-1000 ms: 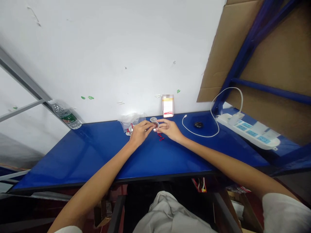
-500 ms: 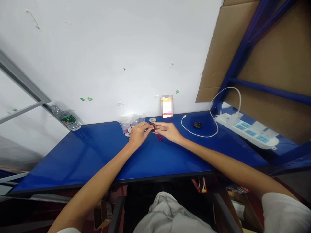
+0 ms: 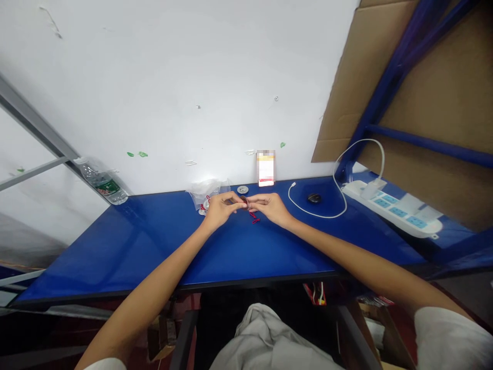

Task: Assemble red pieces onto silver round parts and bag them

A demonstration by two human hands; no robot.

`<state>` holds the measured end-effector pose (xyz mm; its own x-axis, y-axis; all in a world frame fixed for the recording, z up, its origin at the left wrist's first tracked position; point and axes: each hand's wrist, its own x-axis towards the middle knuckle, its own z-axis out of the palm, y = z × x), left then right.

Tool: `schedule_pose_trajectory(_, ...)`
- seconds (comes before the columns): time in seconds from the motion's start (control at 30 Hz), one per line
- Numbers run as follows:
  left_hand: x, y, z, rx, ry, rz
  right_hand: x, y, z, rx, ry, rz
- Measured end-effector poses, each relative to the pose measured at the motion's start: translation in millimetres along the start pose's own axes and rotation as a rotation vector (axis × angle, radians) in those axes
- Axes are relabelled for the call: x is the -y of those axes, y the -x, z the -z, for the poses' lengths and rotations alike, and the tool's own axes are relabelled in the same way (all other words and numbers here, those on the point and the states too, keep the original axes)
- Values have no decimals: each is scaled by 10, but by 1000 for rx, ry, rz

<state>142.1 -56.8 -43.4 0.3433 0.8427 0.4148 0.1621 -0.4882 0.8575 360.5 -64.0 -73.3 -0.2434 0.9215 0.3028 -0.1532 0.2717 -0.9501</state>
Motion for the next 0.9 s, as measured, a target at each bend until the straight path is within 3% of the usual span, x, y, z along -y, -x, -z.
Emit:
schedule_pose_trajectory(0.17, -27, -27, 27, 69, 113, 81, -4, 15, -16, -34, 31, 15)
schedule_pose_trajectory(0.47, -63, -11, 75, 79, 83, 89, -26, 11, 15, -55, 104, 99)
schedule_pose_trajectory(0.77, -21, 6, 1, -37, 88, 93, 64, 36, -25, -58, 71, 96)
schedule_pose_trajectory(0.9, 47, 25, -48, -75, -2, -19, 32, 1, -20, -67, -34, 11)
